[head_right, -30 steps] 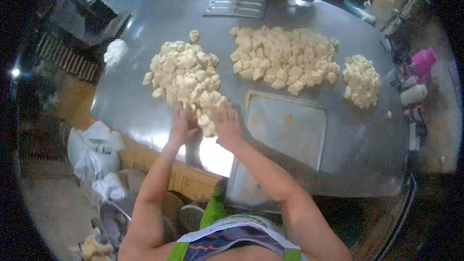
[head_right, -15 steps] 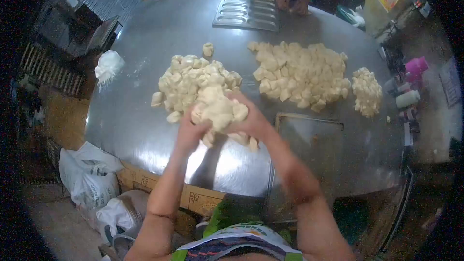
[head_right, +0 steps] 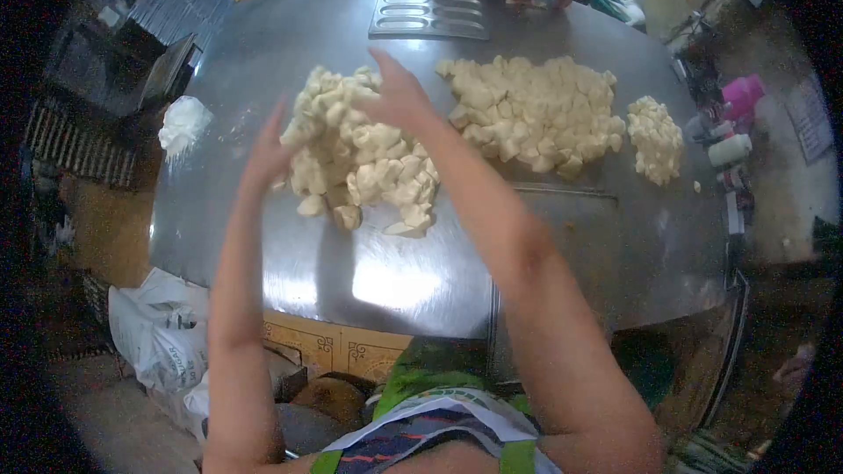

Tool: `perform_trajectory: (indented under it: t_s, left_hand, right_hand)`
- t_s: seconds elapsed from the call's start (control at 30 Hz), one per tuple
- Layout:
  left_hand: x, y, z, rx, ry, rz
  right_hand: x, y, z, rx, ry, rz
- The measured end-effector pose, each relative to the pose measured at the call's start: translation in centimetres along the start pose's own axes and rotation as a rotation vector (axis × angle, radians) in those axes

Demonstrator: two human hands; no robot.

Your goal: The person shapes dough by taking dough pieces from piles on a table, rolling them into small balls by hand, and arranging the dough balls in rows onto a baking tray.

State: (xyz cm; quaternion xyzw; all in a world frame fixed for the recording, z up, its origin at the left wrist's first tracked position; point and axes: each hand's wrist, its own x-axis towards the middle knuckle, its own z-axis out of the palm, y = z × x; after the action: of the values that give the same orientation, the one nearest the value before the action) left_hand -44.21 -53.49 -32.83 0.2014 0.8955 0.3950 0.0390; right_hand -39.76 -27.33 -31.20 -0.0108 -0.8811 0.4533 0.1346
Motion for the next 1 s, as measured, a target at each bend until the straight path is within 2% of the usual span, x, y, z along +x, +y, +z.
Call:
perform_trajectory:
  t_s: [0.03, 0.07, 0.1, 0.13, 0.17, 0.2, 0.27, 0.33, 0.4, 0.43, 0.5, 0.53, 0.6, 0.67, 0.73, 0.8, 0.87, 0.9, 0.93, 0.97, 1.0]
  left_hand:
    - [-2.2, -2.1, 2.0, -0.005, 0.011, 0.047]
    - [-5.5, 0.2, 2.8, -0.177, -0.101, 0.032]
    - [-8.1, -0.4, 5.3, -0.091, -0.212, -0.117]
    - [-11.1, 2.2, 6.4, -0.397, -0.330, -0.282]
    - [-13.1, 2.2, 8.6, -0.372, -0.335, -0.137]
    - [-14.4, 1.4, 11.4, -0.347, -0.330, 0.011]
    - [-16.1, -0.1, 16.9, -0.204, -0.175, 0.097]
    - [-15.1, -0.1, 20.2, -0.238, -0.106, 0.102]
    - [-13.7, 0.0, 21.5, -0.273, -0.033, 0.111]
    - [-13.3, -0.1, 21.8, -0.345, -0.026, 0.049]
    - [-13.3, 1.3, 20.1, -0.412, -0.017, -0.009]
    - [-13.4, 2.6, 18.1, -0.355, -0.070, -0.035]
    - [-13.3, 5.2, 14.3, -0.302, -0.130, -0.061]
    - [-13.7, 6.2, 10.6, -0.396, -0.077, 0.142]
    - [-12.5, 9.4, 5.7, -0.441, -0.131, 0.058]
    - [-9.8, 8.0, 4.3, -0.357, 0.105, 0.328]
    - [-6.8, 7.9, 3.2, -0.562, 0.087, 0.180]
    - [-4.6, 6.2, 3.2, -0.545, 0.030, 0.144]
    - [-2.7, 3.8, 3.6, -0.529, -0.022, 0.111]
    - [-1.9, 1.3, 4.2, -0.541, -0.040, 0.124]
    - [-1.0, -1.3, 5.0, -0.230, -0.057, 0.116]
  right_hand:
    - [-2.4, 1.3, -0.3, -0.009, -0.031, 0.045]
    - [-5.2, 2.7, -0.7, -0.016, -0.064, 0.087]
    - [-8.5, 3.7, -1.0, -0.063, -0.075, 0.119]
    - [-12.0, 4.6, -0.9, -0.108, -0.085, 0.154]
    - [-15.5, 6.4, 0.0, -0.160, -0.119, 0.156]
    - [-18.0, 7.9, 0.9, -0.215, -0.154, 0.150]
    - [-21.5, 7.8, 2.8, -0.227, -0.186, 0.196]
    - [-21.7, 8.0, 4.4, -0.236, -0.211, 0.244]
    - [-20.6, 8.0, 5.7, -0.160, -0.060, 0.300]
    - [-20.2, 8.0, 5.6, -0.157, -0.058, 0.299]
    - [-19.1, 7.3, 5.1, 0.066, -0.060, 0.340]
    - [-19.1, 6.6, 4.9, 0.068, -0.051, 0.332]
    - [-20.1, 4.0, 4.0, 0.152, 0.015, 0.160]
    - [-18.9, -0.1, 2.0, 0.220, -0.019, 0.171]
    - [-16.8, -3.1, 1.5, 0.236, -0.003, 0.117]
    - [-12.9, -4.7, 1.6, 0.184, 0.089, -0.029]
    - [-9.2, -5.0, 2.1, 0.255, 0.119, -0.112]
    - [-8.0, -4.8, 2.5, 0.319, 0.109, -0.119]
    - [-7.8, -3.8, 3.5, 0.302, 0.127, -0.110]
    - [-7.6, -2.0, 4.9, 0.123, 0.063, -0.135]
    - [-7.7, -0.7, 4.9, -0.056, -0.001, -0.156]
